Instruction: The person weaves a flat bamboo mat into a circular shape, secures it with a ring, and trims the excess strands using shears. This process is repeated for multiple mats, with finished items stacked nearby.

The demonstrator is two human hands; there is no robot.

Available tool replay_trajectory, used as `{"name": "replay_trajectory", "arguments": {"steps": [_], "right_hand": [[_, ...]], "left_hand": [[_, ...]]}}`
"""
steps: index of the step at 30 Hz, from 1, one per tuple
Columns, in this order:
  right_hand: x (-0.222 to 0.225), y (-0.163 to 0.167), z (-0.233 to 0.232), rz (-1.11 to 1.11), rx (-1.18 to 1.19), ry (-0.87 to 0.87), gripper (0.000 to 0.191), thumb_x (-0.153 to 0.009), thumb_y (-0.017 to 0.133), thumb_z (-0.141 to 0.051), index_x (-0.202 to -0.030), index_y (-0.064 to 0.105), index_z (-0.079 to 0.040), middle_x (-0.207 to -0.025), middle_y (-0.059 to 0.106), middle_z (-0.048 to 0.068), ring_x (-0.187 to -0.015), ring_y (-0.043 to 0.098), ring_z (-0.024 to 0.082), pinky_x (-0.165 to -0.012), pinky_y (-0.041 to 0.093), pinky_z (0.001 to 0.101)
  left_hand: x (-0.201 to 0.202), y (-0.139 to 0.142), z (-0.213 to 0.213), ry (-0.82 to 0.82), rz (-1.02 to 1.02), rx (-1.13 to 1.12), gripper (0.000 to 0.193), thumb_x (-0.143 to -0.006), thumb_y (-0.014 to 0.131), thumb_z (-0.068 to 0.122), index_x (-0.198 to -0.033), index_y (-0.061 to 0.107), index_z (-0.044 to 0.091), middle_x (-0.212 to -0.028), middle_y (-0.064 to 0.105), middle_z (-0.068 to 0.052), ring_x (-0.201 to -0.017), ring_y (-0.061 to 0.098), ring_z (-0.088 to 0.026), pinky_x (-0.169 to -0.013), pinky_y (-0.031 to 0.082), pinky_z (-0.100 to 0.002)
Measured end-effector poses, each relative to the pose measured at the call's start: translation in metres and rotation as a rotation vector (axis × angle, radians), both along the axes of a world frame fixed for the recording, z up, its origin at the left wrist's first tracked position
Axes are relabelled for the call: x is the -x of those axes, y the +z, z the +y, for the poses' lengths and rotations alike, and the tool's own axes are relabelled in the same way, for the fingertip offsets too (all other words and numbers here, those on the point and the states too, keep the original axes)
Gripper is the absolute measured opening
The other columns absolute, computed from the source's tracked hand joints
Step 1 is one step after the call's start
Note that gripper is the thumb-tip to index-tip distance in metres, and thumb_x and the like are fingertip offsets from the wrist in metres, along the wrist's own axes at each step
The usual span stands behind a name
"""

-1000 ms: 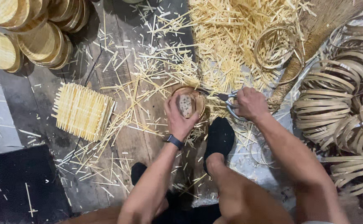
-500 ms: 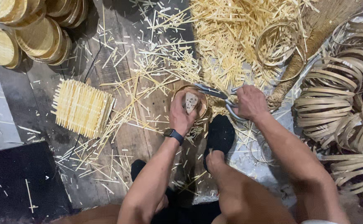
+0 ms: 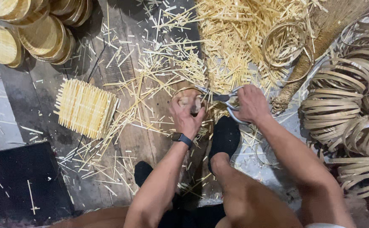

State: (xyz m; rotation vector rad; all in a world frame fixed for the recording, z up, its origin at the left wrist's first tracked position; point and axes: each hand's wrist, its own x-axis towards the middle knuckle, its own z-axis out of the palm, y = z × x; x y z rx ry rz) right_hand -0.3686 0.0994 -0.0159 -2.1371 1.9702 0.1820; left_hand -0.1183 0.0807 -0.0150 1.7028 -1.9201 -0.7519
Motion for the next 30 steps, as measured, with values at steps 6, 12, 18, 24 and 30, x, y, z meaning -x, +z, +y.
{"name": "replay_trajectory", "arguments": {"steps": [6, 12, 18, 24, 30], "right_hand": [[-0.01, -0.002, -0.006, -0.007, -0.087, -0.025, 0.04, -0.086, 0.067, -0.035, -0.106, 0.067, 0.0, -0.098, 0.065, 0.018, -0.093, 0.065, 0.031, -0.081, 0.056, 0.0447], [0.002, -0.012, 0.002, 0.009, -0.093, -0.043, 0.039, -0.091, 0.065, -0.038, -0.099, 0.067, 0.001, -0.096, 0.066, 0.02, -0.093, 0.066, 0.033, -0.08, 0.056, 0.0458], [-0.002, -0.02, 0.003, -0.061, 0.09, -0.027, 0.035, -0.085, 0.067, -0.036, -0.098, 0.068, -0.004, -0.095, 0.067, 0.017, -0.094, 0.067, 0.032, -0.083, 0.055, 0.0464], [0.011, -0.001, -0.007, -0.031, -0.158, -0.132, 0.046, -0.092, 0.067, -0.043, -0.103, 0.067, 0.002, -0.097, 0.065, 0.023, -0.088, 0.066, 0.036, -0.078, 0.053, 0.0482], [-0.005, 0.001, -0.012, -0.042, 0.044, 0.025, 0.045, -0.077, 0.073, -0.038, -0.102, 0.068, 0.0, -0.1, 0.067, 0.019, -0.098, 0.068, 0.035, -0.086, 0.056, 0.0455]], "left_hand": [[-0.007, 0.006, -0.006, -0.094, 0.021, 0.042, 0.062, -0.072, 0.085, 0.027, -0.132, 0.069, 0.027, -0.141, 0.043, -0.027, -0.132, 0.043, -0.048, -0.111, 0.039, -0.058], [-0.007, 0.01, -0.008, -0.102, 0.029, -0.057, 0.057, -0.073, 0.084, 0.028, -0.128, 0.07, 0.029, -0.14, 0.042, -0.027, -0.132, 0.04, -0.049, -0.11, 0.04, -0.057], [-0.012, 0.011, -0.013, -0.192, 0.021, -0.053, 0.058, -0.072, 0.081, 0.022, -0.128, 0.072, 0.028, -0.142, 0.043, -0.026, -0.132, 0.039, -0.048, -0.112, 0.038, -0.056], [-0.025, 0.008, -0.021, -0.351, 0.03, -0.016, 0.06, -0.066, 0.08, 0.016, -0.124, 0.073, 0.027, -0.143, 0.046, -0.02, -0.134, 0.039, -0.045, -0.116, 0.036, -0.055], [-0.037, 0.007, -0.032, -0.548, 0.059, 0.002, 0.056, -0.064, 0.08, 0.011, -0.118, 0.074, 0.027, -0.148, 0.046, -0.019, -0.139, 0.038, -0.044, -0.119, 0.036, -0.054]]}}
